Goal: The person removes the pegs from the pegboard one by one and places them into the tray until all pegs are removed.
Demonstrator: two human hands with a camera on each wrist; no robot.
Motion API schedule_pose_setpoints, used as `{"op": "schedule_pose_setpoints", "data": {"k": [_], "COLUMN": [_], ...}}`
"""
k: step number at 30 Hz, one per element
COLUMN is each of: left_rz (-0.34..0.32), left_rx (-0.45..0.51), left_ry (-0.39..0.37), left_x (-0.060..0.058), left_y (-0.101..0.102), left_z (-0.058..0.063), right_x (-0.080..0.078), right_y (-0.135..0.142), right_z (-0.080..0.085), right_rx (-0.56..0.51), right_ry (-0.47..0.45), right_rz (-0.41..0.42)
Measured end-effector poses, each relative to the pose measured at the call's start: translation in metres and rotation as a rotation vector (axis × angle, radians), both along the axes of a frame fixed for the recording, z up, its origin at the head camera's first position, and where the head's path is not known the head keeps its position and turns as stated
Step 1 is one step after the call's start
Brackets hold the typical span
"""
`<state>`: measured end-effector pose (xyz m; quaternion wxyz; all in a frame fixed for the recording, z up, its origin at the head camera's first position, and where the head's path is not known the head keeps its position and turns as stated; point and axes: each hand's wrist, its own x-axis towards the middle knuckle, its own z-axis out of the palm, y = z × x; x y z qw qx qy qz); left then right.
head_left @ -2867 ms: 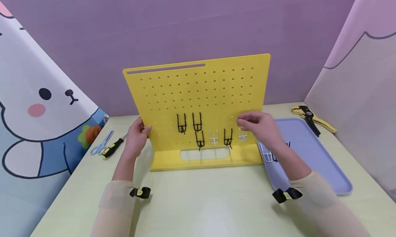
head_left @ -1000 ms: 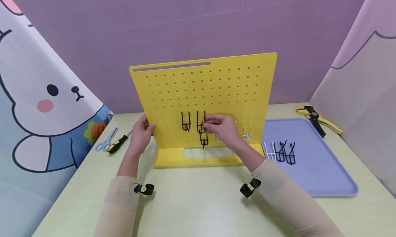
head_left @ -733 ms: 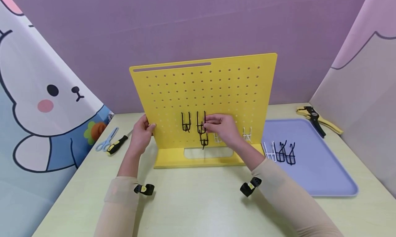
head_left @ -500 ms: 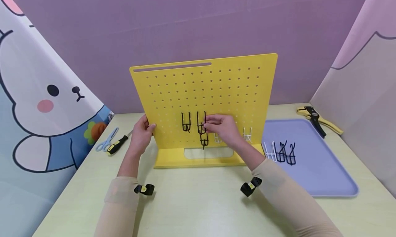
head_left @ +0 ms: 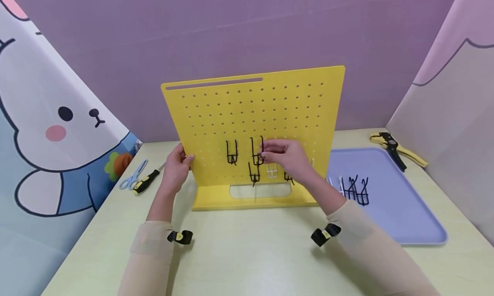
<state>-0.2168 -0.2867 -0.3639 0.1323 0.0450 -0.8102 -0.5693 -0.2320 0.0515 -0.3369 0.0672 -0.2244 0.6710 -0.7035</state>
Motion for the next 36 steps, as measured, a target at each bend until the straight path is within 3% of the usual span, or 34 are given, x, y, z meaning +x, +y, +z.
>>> {"op": "schedule_pose_setpoints", "data": {"k": [7, 19, 29, 36], "left_rz": [-0.003, 0.0, 0.002, 0.002], "left_rx": [0.002, 0.008, -0.005, 0.0], "left_ry": [0.001, -0.004, 0.001, 0.009], "left_x": [0.001, 0.001, 0.0, 0.0], "left_y": [0.0, 0.0, 0.0, 0.0], "left_z": [-0.002, -0.002, -0.001, 0.0], "right_x": [0.004, 0.004, 0.009, 0.01], "right_y": [0.04, 0.118, 0.175, 0.212], "right_z": [0.004, 0.001, -0.004, -0.011], "right_rx": [0.085, 0.118, 0.277, 0.339], "right_ry": [0.043, 0.056, 0.039, 0.027], "right_rz": [-0.07, -0.213, -0.392, -0.427]}}
